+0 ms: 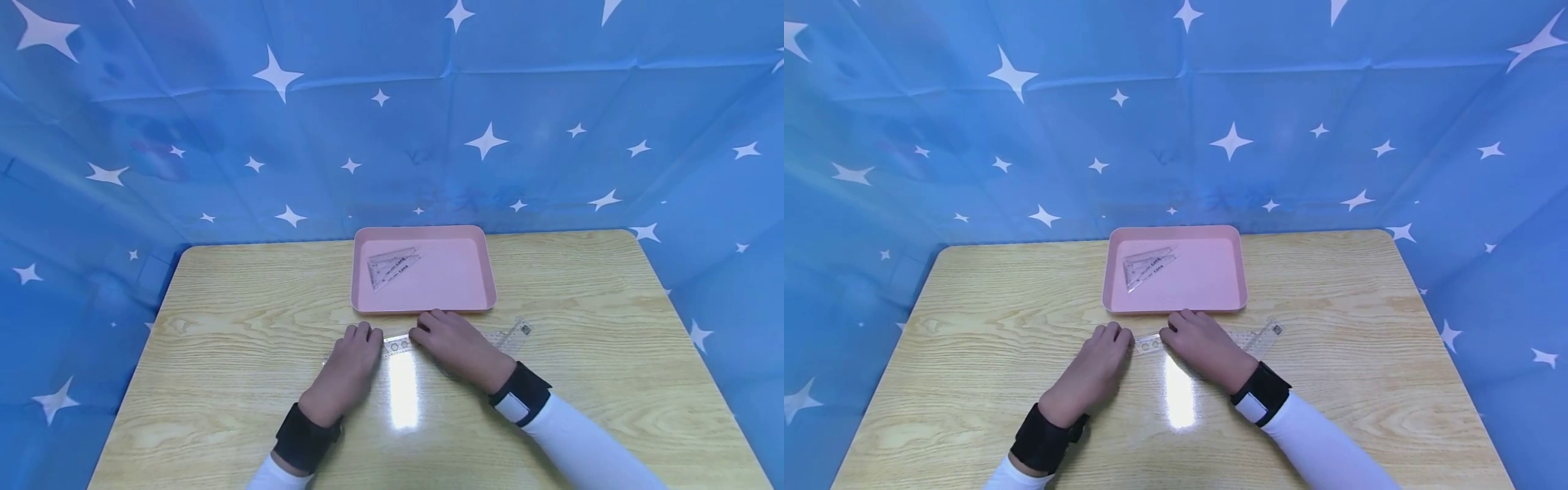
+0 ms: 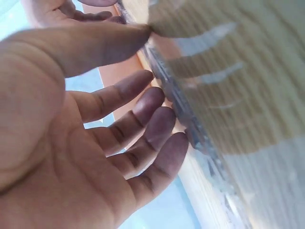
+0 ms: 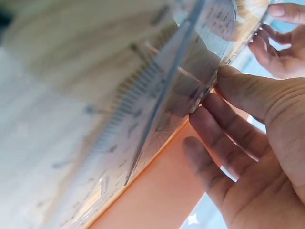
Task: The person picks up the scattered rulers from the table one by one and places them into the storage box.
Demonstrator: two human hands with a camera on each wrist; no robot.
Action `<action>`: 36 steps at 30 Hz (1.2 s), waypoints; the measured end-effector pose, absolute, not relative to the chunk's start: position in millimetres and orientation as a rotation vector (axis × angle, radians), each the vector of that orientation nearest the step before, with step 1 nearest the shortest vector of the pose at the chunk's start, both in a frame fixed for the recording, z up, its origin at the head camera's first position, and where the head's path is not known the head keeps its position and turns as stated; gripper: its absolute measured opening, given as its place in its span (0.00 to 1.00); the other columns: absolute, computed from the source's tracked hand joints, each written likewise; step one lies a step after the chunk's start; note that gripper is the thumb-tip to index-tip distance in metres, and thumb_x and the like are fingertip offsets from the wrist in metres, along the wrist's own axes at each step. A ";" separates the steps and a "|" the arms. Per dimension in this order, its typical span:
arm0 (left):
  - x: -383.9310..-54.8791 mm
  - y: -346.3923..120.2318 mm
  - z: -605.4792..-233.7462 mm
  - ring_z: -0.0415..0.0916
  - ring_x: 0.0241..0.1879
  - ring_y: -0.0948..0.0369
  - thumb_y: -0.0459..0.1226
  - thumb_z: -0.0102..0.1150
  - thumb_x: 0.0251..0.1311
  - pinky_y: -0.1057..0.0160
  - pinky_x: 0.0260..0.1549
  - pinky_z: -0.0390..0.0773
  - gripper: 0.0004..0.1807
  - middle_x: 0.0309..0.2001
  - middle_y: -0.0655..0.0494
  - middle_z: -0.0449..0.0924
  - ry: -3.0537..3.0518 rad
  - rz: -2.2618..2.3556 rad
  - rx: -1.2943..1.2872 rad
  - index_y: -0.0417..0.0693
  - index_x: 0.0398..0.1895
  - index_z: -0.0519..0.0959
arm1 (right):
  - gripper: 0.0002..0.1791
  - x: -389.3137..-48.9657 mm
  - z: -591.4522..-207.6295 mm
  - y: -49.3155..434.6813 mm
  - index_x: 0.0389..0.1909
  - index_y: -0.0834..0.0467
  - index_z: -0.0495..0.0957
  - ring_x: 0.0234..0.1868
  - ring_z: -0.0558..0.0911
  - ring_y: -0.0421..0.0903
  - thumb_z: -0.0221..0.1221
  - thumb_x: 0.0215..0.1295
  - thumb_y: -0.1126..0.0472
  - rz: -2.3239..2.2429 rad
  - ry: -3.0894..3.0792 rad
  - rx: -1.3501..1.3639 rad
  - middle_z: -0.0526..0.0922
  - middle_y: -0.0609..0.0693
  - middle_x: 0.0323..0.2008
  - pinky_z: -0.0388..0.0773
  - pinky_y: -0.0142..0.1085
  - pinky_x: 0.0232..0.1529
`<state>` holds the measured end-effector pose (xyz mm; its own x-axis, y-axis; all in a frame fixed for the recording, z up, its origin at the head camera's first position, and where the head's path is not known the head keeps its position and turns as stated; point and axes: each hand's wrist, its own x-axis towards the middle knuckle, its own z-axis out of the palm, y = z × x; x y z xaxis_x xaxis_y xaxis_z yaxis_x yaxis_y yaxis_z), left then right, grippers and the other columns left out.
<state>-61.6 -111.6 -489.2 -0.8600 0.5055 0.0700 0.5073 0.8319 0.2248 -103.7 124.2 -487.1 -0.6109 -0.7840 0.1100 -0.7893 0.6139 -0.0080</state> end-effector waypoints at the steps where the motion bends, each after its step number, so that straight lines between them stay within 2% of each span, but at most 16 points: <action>1: -61.9 -112.3 -489.2 0.63 0.35 0.54 0.18 0.56 0.50 0.61 0.29 0.66 0.18 0.37 0.50 0.68 -3.005 -0.374 -0.823 0.41 0.43 0.72 | 0.15 -103.8 -487.3 123.8 0.53 0.53 0.82 0.45 0.78 0.45 0.64 0.67 0.67 0.085 -2.726 1.337 0.81 0.49 0.45 0.80 0.39 0.47; 9: -61.6 -118.9 -487.4 0.63 0.35 0.54 0.20 0.57 0.49 0.60 0.30 0.66 0.16 0.36 0.51 0.67 -3.045 -0.416 -0.802 0.42 0.41 0.73 | 0.16 -103.7 -490.2 118.1 0.53 0.55 0.83 0.46 0.80 0.46 0.64 0.66 0.68 0.089 -2.708 1.337 0.81 0.49 0.45 0.81 0.39 0.48; 14: -62.2 -121.4 -487.9 0.65 0.36 0.54 0.32 0.68 0.57 0.59 0.32 0.67 0.12 0.36 0.52 0.68 -3.072 -0.498 -0.739 0.44 0.40 0.74 | 0.15 -103.0 -491.5 115.3 0.51 0.55 0.84 0.46 0.80 0.45 0.65 0.65 0.68 0.071 -2.718 1.311 0.81 0.49 0.44 0.81 0.38 0.47; 18: -61.5 -122.2 -490.1 0.66 0.37 0.53 0.39 0.75 0.55 0.58 0.33 0.69 0.18 0.38 0.51 0.70 -3.071 -0.493 -0.714 0.43 0.41 0.75 | 0.14 -101.9 -490.9 114.3 0.50 0.55 0.84 0.45 0.80 0.45 0.66 0.64 0.68 0.072 -2.727 1.301 0.81 0.49 0.44 0.81 0.37 0.46; 30: -59.2 -139.7 -486.4 0.64 0.40 0.53 0.46 0.78 0.52 0.57 0.36 0.68 0.24 0.40 0.51 0.69 -3.134 -0.583 -0.528 0.45 0.44 0.75 | 0.12 -101.7 -488.8 113.3 0.47 0.56 0.85 0.40 0.79 0.43 0.67 0.63 0.68 0.061 -2.689 1.303 0.81 0.48 0.40 0.81 0.36 0.42; 36: -59.4 -144.6 -488.0 0.64 0.39 0.55 0.43 0.77 0.54 0.60 0.36 0.67 0.21 0.39 0.54 0.69 -3.138 -0.622 -0.521 0.45 0.43 0.77 | 0.12 -100.6 -486.6 112.8 0.45 0.56 0.86 0.38 0.80 0.43 0.68 0.61 0.69 0.034 -2.649 1.308 0.81 0.48 0.38 0.81 0.36 0.39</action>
<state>-59.4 -144.6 -488.0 -0.9436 0.3293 -0.0343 0.2913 0.8749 0.3868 -100.6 112.8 -486.6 -0.5938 -0.7849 0.1771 -0.7892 0.6110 0.0623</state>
